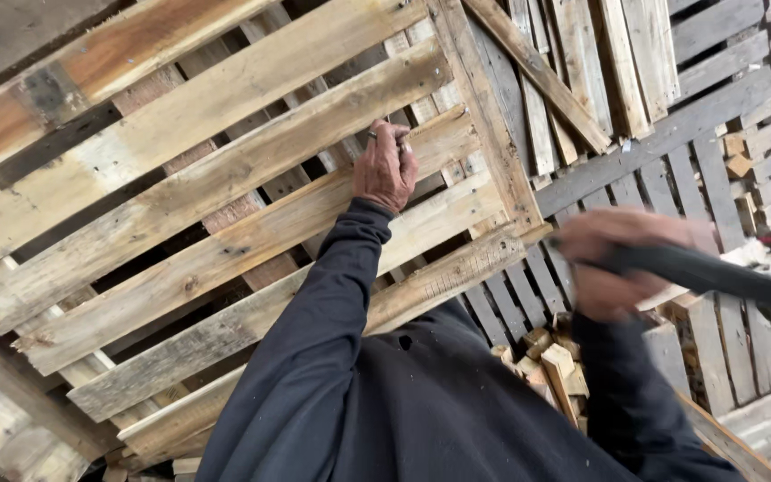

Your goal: The person hammers nails into a wooden pallet using a hammer. They repeatedly pick up nails from a wooden box and drive them into the pallet slats. The camera is head-mounted and shows the hands and tools throughout.

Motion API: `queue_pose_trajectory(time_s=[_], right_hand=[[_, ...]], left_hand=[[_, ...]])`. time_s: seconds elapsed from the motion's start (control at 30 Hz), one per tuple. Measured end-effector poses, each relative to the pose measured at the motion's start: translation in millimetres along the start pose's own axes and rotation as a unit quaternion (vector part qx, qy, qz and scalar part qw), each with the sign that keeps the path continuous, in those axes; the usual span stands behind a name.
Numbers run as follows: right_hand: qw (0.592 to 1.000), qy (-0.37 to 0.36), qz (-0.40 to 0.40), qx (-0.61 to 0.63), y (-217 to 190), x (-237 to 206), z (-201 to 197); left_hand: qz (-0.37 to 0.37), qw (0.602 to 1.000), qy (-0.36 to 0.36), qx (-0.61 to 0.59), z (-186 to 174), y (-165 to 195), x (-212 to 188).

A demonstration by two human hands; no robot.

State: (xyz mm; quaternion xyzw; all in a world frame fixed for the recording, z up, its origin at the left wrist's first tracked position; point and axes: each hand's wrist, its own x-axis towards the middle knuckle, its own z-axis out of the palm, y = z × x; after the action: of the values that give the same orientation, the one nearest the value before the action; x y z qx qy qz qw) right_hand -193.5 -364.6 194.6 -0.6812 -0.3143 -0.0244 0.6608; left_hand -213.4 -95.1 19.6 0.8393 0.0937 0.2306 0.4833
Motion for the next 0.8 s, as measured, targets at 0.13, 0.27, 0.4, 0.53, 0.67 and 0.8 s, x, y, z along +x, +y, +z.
queue_pose_trajectory(time_s=[0.13, 0.27, 0.4, 0.53, 0.67, 0.8], right_hand=[[0.823, -0.005, 0.558, -0.108, 11, -40, 25], [0.956, -0.010, 0.292, -0.020, -36, -21, -21], [0.988, 0.127, -0.040, 0.080, -54, 43, -43], [0.986, -0.002, 0.131, -0.103, -1, 10, 23], [0.885, 0.028, 0.436, -0.160, 10, -38, 14], [0.993, 0.083, 0.082, 0.024, -44, 12, -44]], left_hand=[[0.009, 0.999, 0.025, 0.029, 8, -3, 4], [0.003, 0.998, 0.043, 0.040, 13, -2, -2], [0.036, 0.998, 0.059, 0.013, 9, -3, -7], [-0.017, 0.999, 0.041, 0.009, 1, 3, 4], [-0.002, 0.998, 0.045, 0.036, -2, 12, 18], [-0.083, 0.996, 0.015, -0.009, 3, 12, 5]])
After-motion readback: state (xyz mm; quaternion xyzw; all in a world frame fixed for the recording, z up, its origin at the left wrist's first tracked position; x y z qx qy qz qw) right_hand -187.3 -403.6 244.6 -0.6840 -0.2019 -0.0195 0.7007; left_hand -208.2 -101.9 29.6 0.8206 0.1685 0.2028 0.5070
